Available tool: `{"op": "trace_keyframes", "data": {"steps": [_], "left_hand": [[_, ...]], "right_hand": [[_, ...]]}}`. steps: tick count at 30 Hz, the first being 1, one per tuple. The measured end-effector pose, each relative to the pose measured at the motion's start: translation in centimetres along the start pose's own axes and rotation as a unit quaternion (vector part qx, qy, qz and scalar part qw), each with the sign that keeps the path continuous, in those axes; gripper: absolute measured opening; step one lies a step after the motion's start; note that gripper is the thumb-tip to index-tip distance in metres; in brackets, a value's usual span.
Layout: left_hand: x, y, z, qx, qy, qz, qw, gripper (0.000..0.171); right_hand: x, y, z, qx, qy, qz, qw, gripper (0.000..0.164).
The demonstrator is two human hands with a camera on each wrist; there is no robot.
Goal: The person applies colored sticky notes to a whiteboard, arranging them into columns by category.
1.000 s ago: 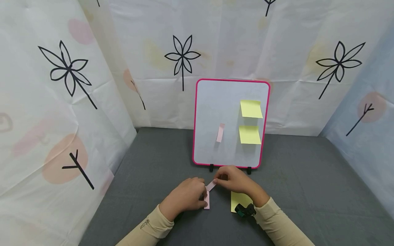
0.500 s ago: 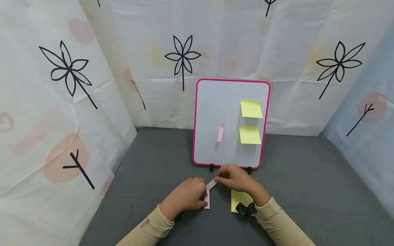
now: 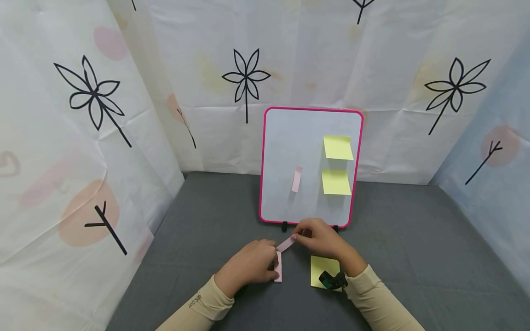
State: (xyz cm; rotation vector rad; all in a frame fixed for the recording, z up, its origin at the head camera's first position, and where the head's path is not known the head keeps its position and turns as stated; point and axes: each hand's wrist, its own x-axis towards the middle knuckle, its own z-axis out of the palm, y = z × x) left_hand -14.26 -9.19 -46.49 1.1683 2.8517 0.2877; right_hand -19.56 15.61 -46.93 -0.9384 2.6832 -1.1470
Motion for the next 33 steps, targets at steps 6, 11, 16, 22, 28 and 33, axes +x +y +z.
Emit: {"op": "trace_keyframes", "data": {"steps": [6,11,16,22,28,33], "left_hand": [[0.12,0.00,0.04,-0.005,-0.002,0.000,1.0000,0.014],[0.10,0.22,-0.12,-0.010,0.006,-0.008,0.9999,0.019],[0.07,0.30,-0.23,-0.003,0.011,-0.017,0.9998,0.024],[0.06,0.09,-0.07,-0.005,0.001,-0.026,0.9997,0.027],[0.08,0.06,0.07,0.005,0.004,-0.020,0.9998,0.025],[0.09,0.32,-0.07,0.014,0.008,-0.018,0.9997,0.024]], "right_hand": [[-0.03,0.13,-0.28,0.006,0.000,-0.003,1.000,0.007],[-0.03,0.11,-0.30,0.004,-0.004,0.002,1.000,0.006],[-0.12,0.16,-0.38,0.002,-0.003,0.005,1.000,0.006],[-0.13,0.00,-0.38,0.002,-0.001,0.000,1.000,0.006],[-0.18,-0.26,-0.50,0.010,-0.002,-0.004,1.000,0.004],[-0.32,-0.51,-0.84,-0.003,0.001,-0.016,1.000,0.002]]}}
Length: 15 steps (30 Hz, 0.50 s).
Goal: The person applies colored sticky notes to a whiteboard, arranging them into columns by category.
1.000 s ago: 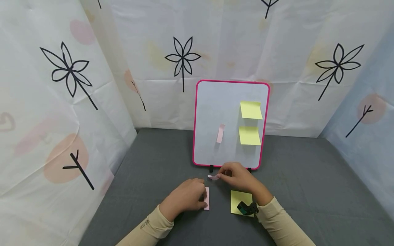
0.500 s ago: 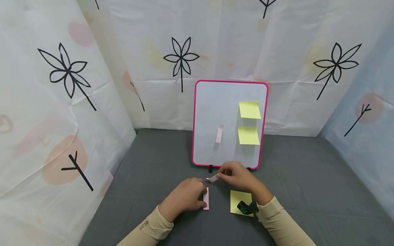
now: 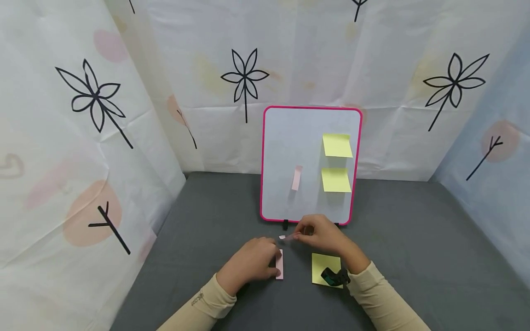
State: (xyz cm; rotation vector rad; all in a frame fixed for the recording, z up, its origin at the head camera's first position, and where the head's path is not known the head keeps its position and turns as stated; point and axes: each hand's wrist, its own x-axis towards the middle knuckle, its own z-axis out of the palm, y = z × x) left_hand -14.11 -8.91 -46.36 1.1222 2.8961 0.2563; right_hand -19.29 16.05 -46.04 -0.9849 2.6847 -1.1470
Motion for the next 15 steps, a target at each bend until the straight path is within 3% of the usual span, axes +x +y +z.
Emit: {"op": "trace_keyframes", "data": {"steps": [9,15], "left_hand": [[0.4,0.1,-0.3,0.005,-0.017,0.006,0.9998,0.024],[0.5,-0.2,-0.2,0.011,-0.011,0.022,0.9996,0.018]], "right_hand": [[-0.5,-1.0,-1.0,-0.038,0.106,-0.054,0.992,0.010],[-0.6,-1.8,-2.3,-0.066,0.146,-0.069,0.985,0.015]]}}
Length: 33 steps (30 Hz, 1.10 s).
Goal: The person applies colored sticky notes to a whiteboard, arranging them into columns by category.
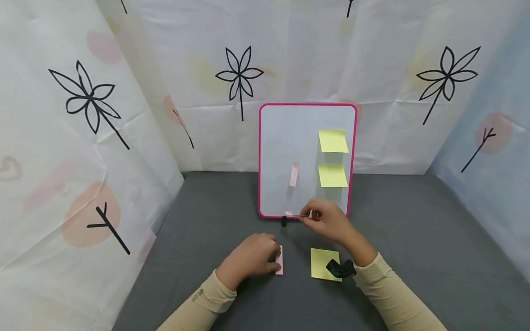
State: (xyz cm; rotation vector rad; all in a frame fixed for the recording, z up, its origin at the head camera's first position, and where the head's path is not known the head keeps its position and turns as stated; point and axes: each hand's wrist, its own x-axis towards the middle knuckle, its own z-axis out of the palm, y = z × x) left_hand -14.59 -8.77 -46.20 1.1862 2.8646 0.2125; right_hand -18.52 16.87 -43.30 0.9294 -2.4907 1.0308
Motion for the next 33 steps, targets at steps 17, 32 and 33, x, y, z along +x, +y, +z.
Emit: {"op": "trace_keyframes", "data": {"steps": [17,32,33], "left_hand": [[0.9,-1.9,-2.1,-0.012,0.086,0.035,0.9956,0.020],[4.1,-3.8,-6.4,-0.051,0.280,0.094,0.9540,0.014],[4.4,-3.7,-6.6,-0.056,0.288,0.096,0.9513,0.014]], "right_hand": [[6.1,-0.7,-5.0,-0.089,0.157,-0.061,0.982,0.011],[12.2,-0.2,-6.6,-0.193,0.207,-0.032,0.959,0.006],[12.5,-0.1,-6.6,-0.200,0.208,-0.029,0.957,0.007]]}}
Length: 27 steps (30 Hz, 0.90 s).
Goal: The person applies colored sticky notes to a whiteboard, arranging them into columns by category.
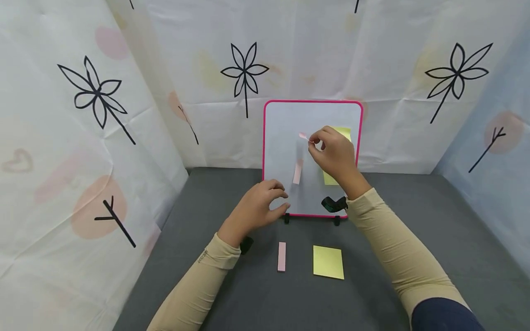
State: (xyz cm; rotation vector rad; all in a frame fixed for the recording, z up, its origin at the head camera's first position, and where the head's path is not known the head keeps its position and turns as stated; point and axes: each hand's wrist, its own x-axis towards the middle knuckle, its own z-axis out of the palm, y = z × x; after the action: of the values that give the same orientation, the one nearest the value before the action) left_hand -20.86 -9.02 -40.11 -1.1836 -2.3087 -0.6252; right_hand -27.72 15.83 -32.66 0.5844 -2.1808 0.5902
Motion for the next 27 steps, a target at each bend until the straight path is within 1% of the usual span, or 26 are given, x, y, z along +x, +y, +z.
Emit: {"op": "trace_keyframes", "data": {"steps": [4,7,10,12,14,16,22,24,27], "left_hand": [[1.2,-0.3,0.0,-0.027,0.036,-0.001,0.9990,0.018],[2.2,-0.6,0.0,-0.051,0.079,-0.011,0.9955,0.023],[3.2,-0.8,-0.1,-0.062,0.119,-0.023,0.9907,0.028],[3.9,-0.8,-0.2,-0.059,0.133,-0.031,0.9889,0.030],[4.5,-1.0,-0.3,-0.060,0.137,-0.039,0.9881,0.032],[5.3,-1.2,-0.3,-0.058,0.133,-0.051,0.9881,0.034],[7.2,-2.3,0.5,-0.048,0.106,-0.079,0.9900,0.040],[7.7,-2.6,0.8,-0.035,0.097,-0.088,0.9908,0.041],[8.4,-3.0,1.2,0.001,0.085,-0.097,0.9916,0.040]], "right_hand": [[0.6,0.2,0.7,-0.016,0.005,0.002,1.000,0.009],[0.7,0.3,1.2,-0.020,0.007,0.003,1.000,0.009],[0.8,0.5,1.6,-0.026,0.005,0.007,1.000,0.010],[0.8,0.6,1.8,-0.028,0.003,0.012,1.000,0.010],[0.7,0.6,2.0,-0.030,-0.001,0.013,0.999,0.011],[0.7,0.6,2.2,-0.033,-0.002,0.013,0.999,0.010],[0.3,0.8,2.6,-0.050,-0.009,0.009,0.999,0.008],[0.2,0.9,2.7,-0.054,-0.014,0.006,0.998,0.008],[0.0,1.0,3.0,-0.062,-0.020,0.000,0.998,0.009]]}}
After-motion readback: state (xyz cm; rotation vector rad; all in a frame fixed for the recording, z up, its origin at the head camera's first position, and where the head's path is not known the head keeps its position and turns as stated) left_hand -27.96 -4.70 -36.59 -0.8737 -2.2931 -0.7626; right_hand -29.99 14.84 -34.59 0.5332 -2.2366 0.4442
